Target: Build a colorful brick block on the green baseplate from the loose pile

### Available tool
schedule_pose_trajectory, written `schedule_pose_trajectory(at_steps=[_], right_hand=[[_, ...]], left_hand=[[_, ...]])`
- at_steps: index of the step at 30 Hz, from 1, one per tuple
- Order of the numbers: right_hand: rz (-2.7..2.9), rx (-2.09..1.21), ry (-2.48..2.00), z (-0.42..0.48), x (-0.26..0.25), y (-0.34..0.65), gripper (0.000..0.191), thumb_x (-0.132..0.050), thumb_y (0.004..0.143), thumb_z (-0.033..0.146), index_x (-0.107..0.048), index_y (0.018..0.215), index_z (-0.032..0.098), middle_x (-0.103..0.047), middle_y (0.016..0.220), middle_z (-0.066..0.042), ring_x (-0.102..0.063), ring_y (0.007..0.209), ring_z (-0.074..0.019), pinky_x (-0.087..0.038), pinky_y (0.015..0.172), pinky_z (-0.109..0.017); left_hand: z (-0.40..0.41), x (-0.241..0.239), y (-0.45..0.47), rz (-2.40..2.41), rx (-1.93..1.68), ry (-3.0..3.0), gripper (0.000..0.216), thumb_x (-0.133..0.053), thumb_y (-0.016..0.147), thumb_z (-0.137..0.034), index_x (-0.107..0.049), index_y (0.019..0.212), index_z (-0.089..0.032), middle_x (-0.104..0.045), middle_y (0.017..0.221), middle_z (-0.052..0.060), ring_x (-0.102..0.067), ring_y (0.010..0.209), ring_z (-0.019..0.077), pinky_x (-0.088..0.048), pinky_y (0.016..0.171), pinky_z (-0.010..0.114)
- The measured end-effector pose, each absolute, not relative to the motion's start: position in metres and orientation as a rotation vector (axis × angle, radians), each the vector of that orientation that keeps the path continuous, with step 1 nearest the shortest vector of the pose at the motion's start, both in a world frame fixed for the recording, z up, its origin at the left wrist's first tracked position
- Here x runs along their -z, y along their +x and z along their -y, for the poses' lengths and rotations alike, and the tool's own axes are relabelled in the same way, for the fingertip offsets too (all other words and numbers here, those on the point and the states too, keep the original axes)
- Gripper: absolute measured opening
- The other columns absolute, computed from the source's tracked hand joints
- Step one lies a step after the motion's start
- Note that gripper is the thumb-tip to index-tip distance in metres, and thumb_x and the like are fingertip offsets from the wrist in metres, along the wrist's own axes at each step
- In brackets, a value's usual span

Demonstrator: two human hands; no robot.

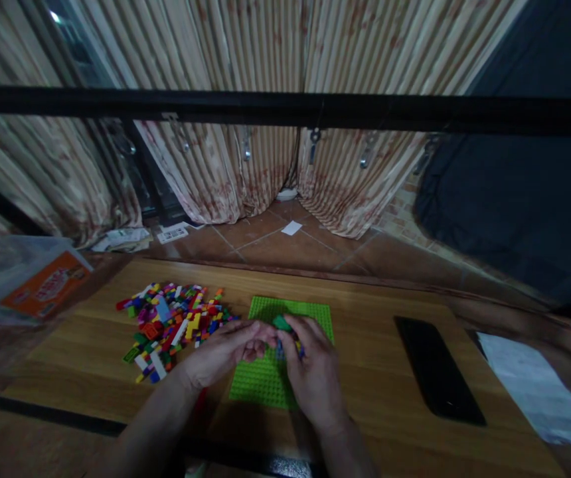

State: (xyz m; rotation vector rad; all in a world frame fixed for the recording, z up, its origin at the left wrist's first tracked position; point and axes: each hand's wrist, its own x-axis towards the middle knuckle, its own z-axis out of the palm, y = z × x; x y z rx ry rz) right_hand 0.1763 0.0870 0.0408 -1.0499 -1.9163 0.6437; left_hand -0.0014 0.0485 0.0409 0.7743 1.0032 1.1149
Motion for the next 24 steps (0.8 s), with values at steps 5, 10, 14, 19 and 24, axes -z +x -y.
schedule_pose_trajectory(at_steps=[5, 10, 14, 19, 24], right_hand=[[1.712, -0.669, -1.322, -0.104, -0.033, 0.202, 0.039, -0.053, 0.087, 0.049, -0.067, 0.105, 0.017, -0.072, 0.097, -0.010, -0.066, 0.078, -0.0209, -0.054, 0.072, -0.034], [1.884, -0.639, -1.393, -0.104, -0.032, 0.203, 0.039, -0.051, 0.087, 0.047, -0.068, 0.103, 0.016, -0.071, 0.094, -0.009, -0.065, 0.080, -0.0215, -0.052, 0.075, -0.036], [1.994, -0.599, -1.356, -0.101, -0.031, 0.195, 0.034, -0.050, 0.088, 0.040, -0.069, 0.104, 0.016, -0.069, 0.099, -0.010, -0.064, 0.089, -0.0230, -0.051, 0.080, -0.038], [1.996, -0.570, -1.427, -0.100, -0.031, 0.191, 0.033, -0.051, 0.086, 0.039, -0.069, 0.103, 0.016, -0.070, 0.095, -0.010, -0.065, 0.084, -0.0222, -0.051, 0.078, -0.038], [1.943, -0.568, -1.507, -0.098, -0.036, 0.193, 0.040, -0.052, 0.085, 0.044, -0.068, 0.107, 0.014, -0.072, 0.088, -0.009, -0.066, 0.075, -0.0215, -0.051, 0.074, -0.038]], left_hand=[[-0.061, -0.036, 0.001, -1.278, -1.160, 0.848, 0.039, -0.072, 0.072, -0.046, -0.072, 0.093, -0.013, -0.069, 0.083, 0.005, -0.053, 0.065, 0.0094, -0.034, 0.058, 0.021], [-0.067, -0.031, 0.009, -1.378, -1.143, 0.953, 0.027, -0.067, 0.074, -0.035, -0.072, 0.089, -0.013, -0.064, 0.073, 0.001, -0.049, 0.063, 0.0099, -0.036, 0.058, 0.021], [-0.069, -0.025, 0.011, -1.420, -1.132, 1.072, 0.024, -0.064, 0.076, -0.033, -0.072, 0.089, -0.014, -0.063, 0.072, 0.000, -0.050, 0.065, 0.0113, -0.039, 0.061, 0.022], [-0.070, -0.019, 0.011, -1.421, -1.119, 1.179, 0.022, -0.061, 0.079, -0.030, -0.071, 0.089, -0.013, -0.067, 0.080, 0.002, -0.057, 0.073, 0.0140, -0.043, 0.069, 0.023], [-0.070, -0.018, 0.010, -1.445, -1.084, 1.260, 0.023, -0.058, 0.081, -0.027, -0.070, 0.093, -0.012, -0.069, 0.085, 0.004, -0.060, 0.078, 0.0158, -0.046, 0.073, 0.025]])
